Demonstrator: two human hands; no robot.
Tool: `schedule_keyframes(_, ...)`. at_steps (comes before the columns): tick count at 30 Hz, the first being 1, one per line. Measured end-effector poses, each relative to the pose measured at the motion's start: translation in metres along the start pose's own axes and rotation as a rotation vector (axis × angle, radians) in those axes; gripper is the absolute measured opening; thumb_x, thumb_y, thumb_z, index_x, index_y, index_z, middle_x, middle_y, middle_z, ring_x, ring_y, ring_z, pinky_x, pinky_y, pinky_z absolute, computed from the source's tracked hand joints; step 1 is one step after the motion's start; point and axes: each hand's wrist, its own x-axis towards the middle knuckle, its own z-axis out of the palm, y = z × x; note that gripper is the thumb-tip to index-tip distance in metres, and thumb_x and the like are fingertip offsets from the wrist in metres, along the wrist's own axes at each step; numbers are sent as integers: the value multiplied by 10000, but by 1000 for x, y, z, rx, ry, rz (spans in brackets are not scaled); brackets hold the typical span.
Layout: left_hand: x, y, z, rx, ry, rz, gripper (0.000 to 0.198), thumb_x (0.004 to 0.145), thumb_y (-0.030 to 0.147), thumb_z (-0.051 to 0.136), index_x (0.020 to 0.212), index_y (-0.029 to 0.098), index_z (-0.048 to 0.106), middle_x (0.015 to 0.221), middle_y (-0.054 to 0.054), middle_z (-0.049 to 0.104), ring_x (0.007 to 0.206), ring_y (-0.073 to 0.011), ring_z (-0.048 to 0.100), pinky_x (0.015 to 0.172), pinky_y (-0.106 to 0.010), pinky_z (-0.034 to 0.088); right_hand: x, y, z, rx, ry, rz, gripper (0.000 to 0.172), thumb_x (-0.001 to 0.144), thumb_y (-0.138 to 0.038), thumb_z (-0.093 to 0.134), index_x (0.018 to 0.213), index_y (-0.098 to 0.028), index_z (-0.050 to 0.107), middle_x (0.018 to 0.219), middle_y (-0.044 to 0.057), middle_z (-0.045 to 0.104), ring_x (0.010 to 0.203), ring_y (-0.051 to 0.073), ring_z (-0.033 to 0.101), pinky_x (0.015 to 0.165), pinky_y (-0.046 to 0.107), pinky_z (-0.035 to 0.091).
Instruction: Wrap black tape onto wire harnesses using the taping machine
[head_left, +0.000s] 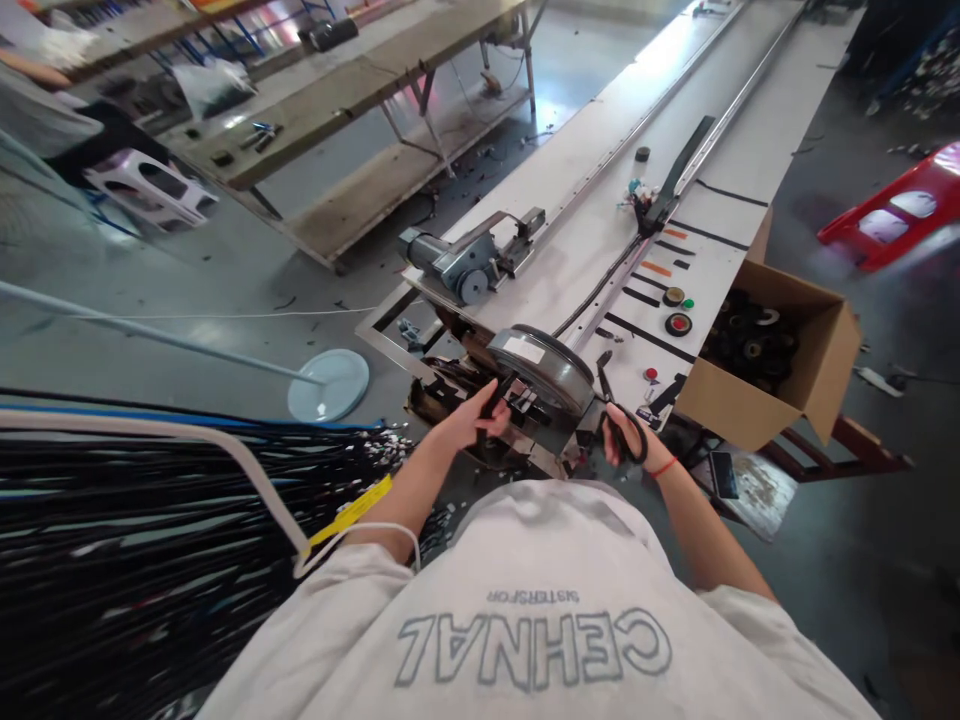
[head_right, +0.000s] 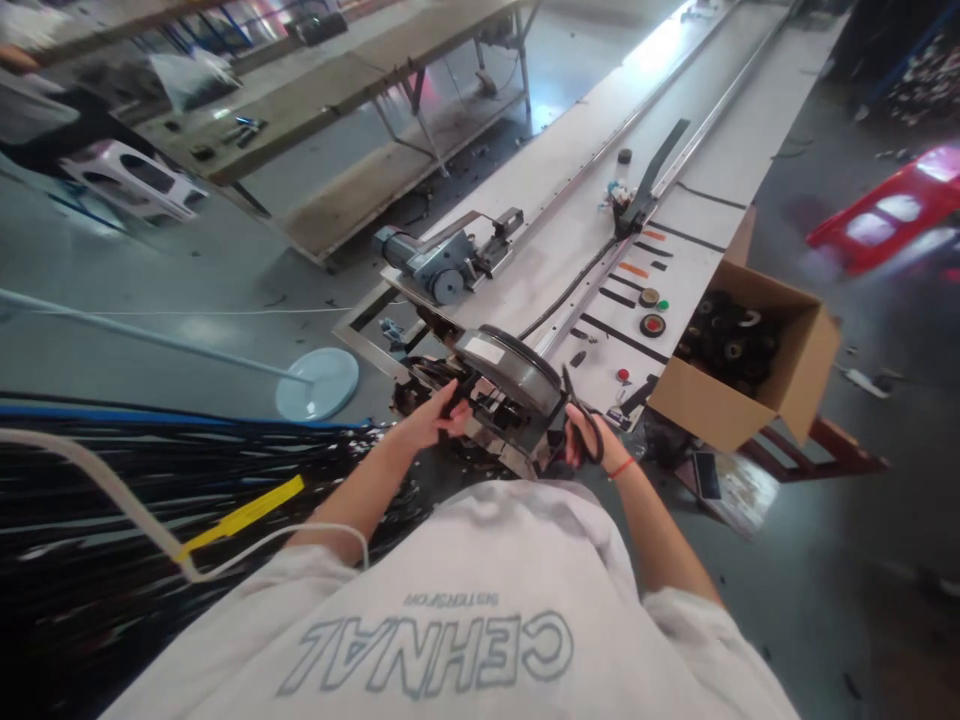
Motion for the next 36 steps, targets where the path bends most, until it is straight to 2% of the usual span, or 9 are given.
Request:
schedule_keyframes(3, -12, -5, 32, -383, 126, 74, 482, 996, 416, 374, 1101, 84, 707, 896, -108, 759, 502, -88, 575, 556, -214, 521, 23, -1, -21, -532, 473, 95, 426, 856, -579, 537, 778, -170, 626, 694, 105, 659, 706, 250, 658, 647, 329, 490)
schedule_keyframes(7, -17, -9, 47, -811, 212, 86, 489, 856, 475, 632, 1237, 169, 634, 1251, -124, 668, 997, -207, 678, 831, -316, 558, 47, -3, -22, -879, 683, 97, 363, 921, -410, 487, 1050, -138, 689, 1027, 163, 669, 970, 277, 639, 846, 364, 475)
schedule_keyframes(11, -2, -2, 43, -773, -35, -59, 413, 875, 512, 545, 1051, 162, 674, 885, -89, 717, 640, -137, 628, 567, -264, 502, 66, -18, -53, -899, 819, -114, 379, 938, -332, 422, 1128, -128, 679, 1265, 165, 572, 1111, 242, 564, 952, 320, 436)
schedule_keyframes(13, 5, 6, 45, -528, -168, -48, 399, 879, 516, 522, 946, 153, 674, 604, -28, 619, 488, -129, 540, 496, -260, 441, 79, -32, -90, -918, 916, -117, 384, 928, -274, 400, 1139, -95, 666, 1389, 177, 494, 1222, 255, 486, 1018, 329, 392)
schedule_keyframes(15, 9, 14, 50, -183, -154, 1, 351, 892, 471, 499, 916, 164, 668, 471, 11, 527, 467, -163, 545, 515, -276, 434, 93, -47, -134, -940, 983, -50, 400, 910, -237, 394, 1182, -81, 641, 1502, 172, 392, 1303, 281, 404, 1053, 365, 357)
schedule_keyframes(18, 7, 19, 58, 217, 53, 24, 287, 912, 348, 450, 1024, 178, 653, 504, 0, 591, 564, -213, 633, 619, -297, 464, 112, -62, -186, -950, 995, 51, 493, 902, -253, 405, 1362, -115, 518, 1508, 161, 405, 1361, 310, 332, 1073, 432, 315)
schedule_keyframes(21, 5, 13, 62, 347, 190, -20, 300, 907, 284, 430, 1108, 174, 623, 654, -43, 685, 704, -243, 687, 716, -314, 480, 125, -68, -205, -966, 921, 121, 525, 908, -310, 424, 1403, -141, 474, 1370, 177, 546, 1308, 312, 416, 1063, 465, 307)
schedule_keyframes(28, -3, -15, 68, 52, 297, 55, 537, 828, 512, 466, 1210, 144, 545, 998, -107, 719, 864, -247, 691, 827, -367, 532, 135, -61, -195, -986, 894, 159, 558, 917, -339, 399, 1427, -118, 433, 1366, 186, 555, 1210, 319, 529, 1005, 461, 379)
schedule_keyframes(36, -42, -23, 52, 106, 222, -121, 508, 720, 686, 461, 726, 196, 596, 630, -29, 625, 639, -212, 583, 622, -301, 458, 132, -56, -195, -982, 871, 161, 632, 921, -326, 374, 1514, -120, 306, 1487, 163, 454, 1290, 307, 479, 1038, 482, 372)
